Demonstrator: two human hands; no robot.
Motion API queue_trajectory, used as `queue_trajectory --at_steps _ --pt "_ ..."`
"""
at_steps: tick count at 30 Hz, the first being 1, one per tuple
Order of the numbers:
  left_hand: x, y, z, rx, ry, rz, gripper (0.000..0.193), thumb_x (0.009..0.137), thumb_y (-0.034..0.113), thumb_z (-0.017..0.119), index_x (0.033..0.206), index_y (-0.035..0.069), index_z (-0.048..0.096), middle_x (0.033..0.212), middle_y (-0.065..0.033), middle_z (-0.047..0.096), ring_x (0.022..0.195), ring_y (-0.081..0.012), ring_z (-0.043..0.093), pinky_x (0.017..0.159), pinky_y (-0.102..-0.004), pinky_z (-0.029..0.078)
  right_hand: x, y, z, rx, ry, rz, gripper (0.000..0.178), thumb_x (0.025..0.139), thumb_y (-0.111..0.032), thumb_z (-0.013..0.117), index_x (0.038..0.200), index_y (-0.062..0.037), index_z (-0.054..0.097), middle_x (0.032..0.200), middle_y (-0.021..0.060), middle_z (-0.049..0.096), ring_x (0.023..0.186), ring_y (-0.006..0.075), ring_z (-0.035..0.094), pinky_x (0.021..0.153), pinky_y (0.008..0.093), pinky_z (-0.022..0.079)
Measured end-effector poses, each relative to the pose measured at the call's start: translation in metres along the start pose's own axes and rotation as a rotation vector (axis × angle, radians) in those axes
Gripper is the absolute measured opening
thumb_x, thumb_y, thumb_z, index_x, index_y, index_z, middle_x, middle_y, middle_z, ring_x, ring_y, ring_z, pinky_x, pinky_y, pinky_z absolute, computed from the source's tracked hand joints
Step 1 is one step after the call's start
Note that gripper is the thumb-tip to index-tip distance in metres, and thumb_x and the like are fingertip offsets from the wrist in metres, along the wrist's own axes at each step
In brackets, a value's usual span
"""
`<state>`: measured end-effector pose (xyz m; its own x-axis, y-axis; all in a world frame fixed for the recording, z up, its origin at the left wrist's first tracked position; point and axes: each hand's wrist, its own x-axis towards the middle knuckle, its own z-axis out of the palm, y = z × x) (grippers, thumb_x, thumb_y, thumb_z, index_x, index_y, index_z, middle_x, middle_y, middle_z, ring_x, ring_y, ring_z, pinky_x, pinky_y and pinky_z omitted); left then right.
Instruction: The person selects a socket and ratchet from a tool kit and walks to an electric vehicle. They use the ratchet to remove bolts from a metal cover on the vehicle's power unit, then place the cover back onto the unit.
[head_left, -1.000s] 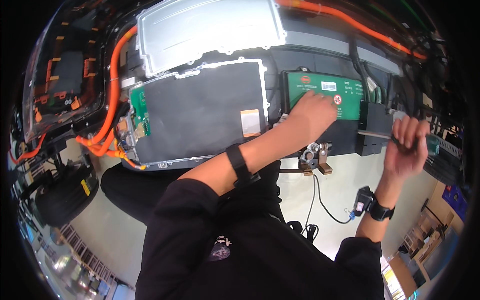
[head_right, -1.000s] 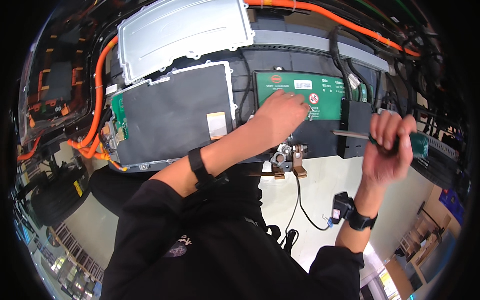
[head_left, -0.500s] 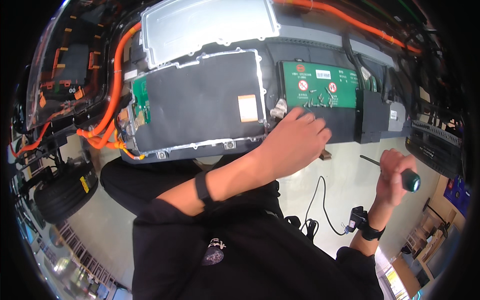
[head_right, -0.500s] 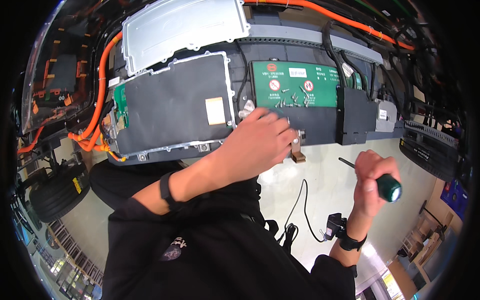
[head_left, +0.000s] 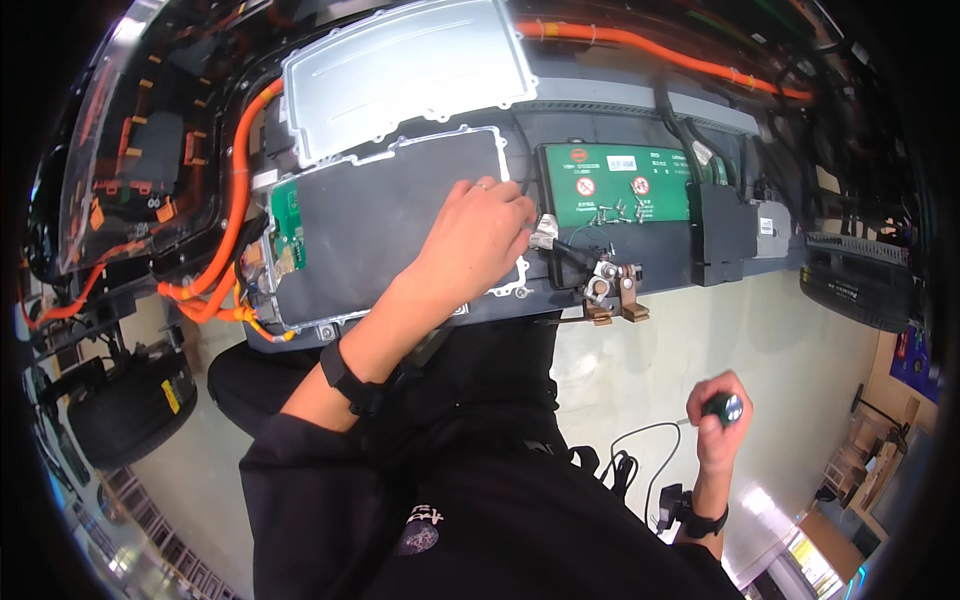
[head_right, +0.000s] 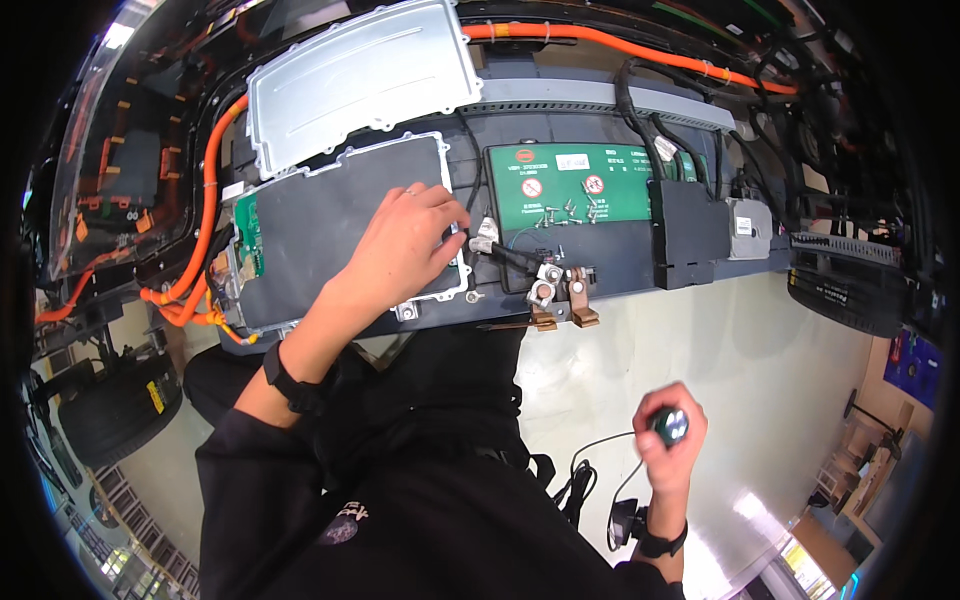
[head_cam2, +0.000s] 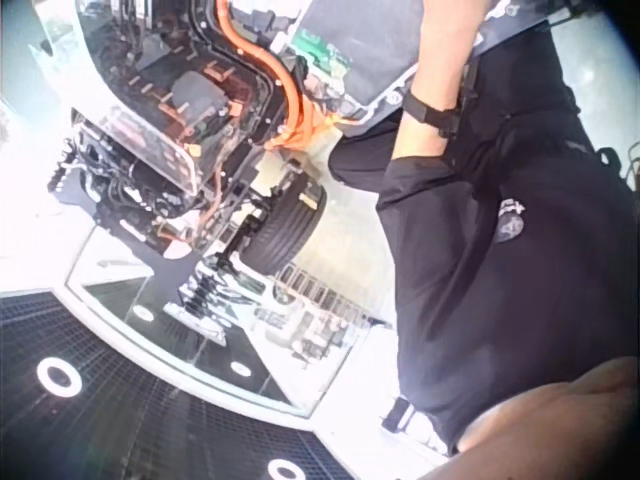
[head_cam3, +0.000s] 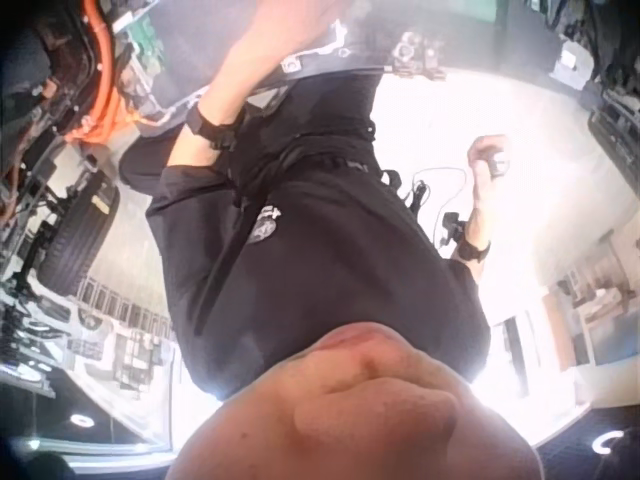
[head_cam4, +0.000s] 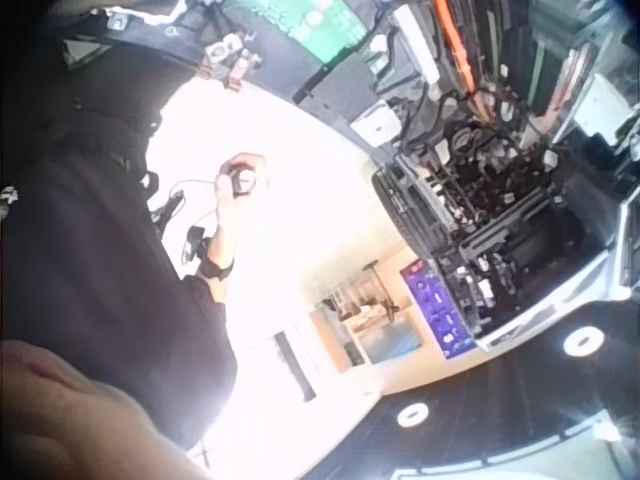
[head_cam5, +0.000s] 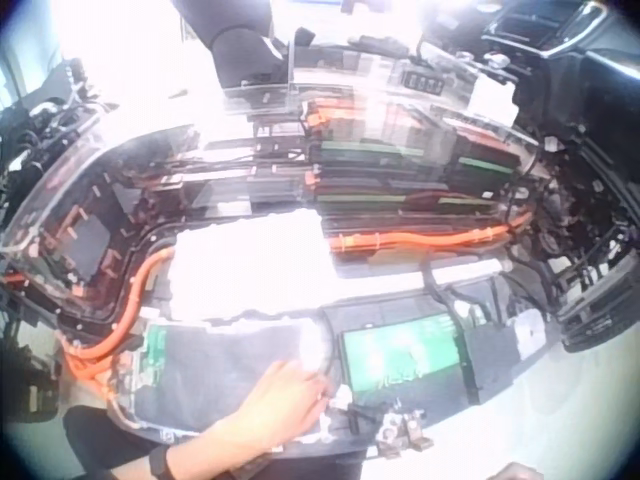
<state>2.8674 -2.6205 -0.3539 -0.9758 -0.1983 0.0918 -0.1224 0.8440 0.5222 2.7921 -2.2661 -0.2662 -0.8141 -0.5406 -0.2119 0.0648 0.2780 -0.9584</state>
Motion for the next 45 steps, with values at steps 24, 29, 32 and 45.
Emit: queue_trajectory --at_steps 24,29,32,45 --pt "-0.214 0.005 -0.036 -0.442 0.126 -0.335 0.016 0.083 0.006 0.067 0.099 0.003 0.064 0.096 -0.0116 0.065 0.091 -0.0329 0.06 0.084 -0.0409 0.047 0.268 -0.015 0.212 -1.619 -1.12 -0.973 0.014 0.073 -0.021 0.071 0.074 -0.0073 0.07 0.081 0.009 0.067 0.079 0.0322 0.068 0.068 0.0439 0.055" --pt "-0.223 0.002 -0.017 -0.598 0.129 -0.38 0.011 0.085 0.006 0.066 0.096 0.003 0.065 0.095 -0.0114 0.065 0.094 -0.0334 0.061 0.086 -0.0406 0.048 0.261 -0.039 0.202 -1.711 -1.213 -0.842 0.017 0.076 -0.022 0.074 0.076 -0.0076 0.065 0.08 0.0061 0.062 0.079 0.0301 0.064 0.066 0.0427 0.052" --pt "-0.211 0.01 -0.017 -0.943 0.18 -0.49 0.049 0.082 0.009 0.071 0.126 0.004 0.051 0.116 -0.0139 0.061 0.107 -0.0318 0.059 0.096 -0.0408 0.047 0.216 -0.085 0.216 -1.328 -1.005 -0.785 0.031 0.082 -0.026 0.072 0.068 -0.0035 0.056 0.073 0.0095 0.057 0.07 0.0309 0.061 0.062 0.0421 0.047" --pt "-0.204 0.059 -0.045 -1.163 -0.246 -0.231 0.016 0.089 0.019 0.064 0.093 0.004 0.06 0.062 -0.016 0.056 0.059 -0.0377 0.057 0.056 -0.044 0.045 0.045 -0.101 0.206 -0.182 -1.029 -0.474 0.017 0.092 -0.017 0.057 0.091 -0.0012 0.065 0.101 0.0184 0.063 0.078 0.0265 0.062 0.071 0.0339 0.051"
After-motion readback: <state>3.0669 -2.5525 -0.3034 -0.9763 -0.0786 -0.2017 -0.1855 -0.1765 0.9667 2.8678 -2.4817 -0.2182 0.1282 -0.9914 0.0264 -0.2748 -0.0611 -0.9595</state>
